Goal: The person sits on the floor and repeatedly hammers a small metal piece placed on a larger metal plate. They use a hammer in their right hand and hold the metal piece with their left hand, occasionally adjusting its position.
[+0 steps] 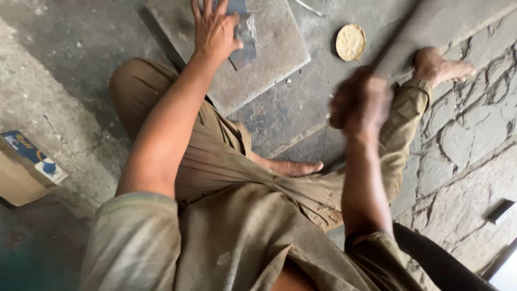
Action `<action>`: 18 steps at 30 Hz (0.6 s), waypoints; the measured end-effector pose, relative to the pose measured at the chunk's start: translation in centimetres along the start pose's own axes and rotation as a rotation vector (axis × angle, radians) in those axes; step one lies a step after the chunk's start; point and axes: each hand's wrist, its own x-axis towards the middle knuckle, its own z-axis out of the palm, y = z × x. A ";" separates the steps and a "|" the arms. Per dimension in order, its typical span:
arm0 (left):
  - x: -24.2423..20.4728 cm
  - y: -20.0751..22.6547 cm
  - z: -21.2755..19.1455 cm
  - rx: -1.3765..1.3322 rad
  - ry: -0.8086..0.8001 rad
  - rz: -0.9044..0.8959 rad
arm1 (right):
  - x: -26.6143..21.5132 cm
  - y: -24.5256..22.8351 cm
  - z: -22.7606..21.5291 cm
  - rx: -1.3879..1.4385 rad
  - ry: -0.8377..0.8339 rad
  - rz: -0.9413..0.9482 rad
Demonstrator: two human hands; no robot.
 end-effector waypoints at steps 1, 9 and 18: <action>-0.2 0.4 -0.2 0.007 0.045 0.008 | -0.4 -2.4 -0.6 0.099 -0.031 -0.040; -2.3 1.6 0.1 -0.146 -0.159 -0.123 | -1.4 10.2 5.3 -0.736 -0.020 0.151; -3.7 2.0 1.5 -0.059 -0.102 -0.079 | -3.0 -1.8 0.7 -0.117 0.233 0.267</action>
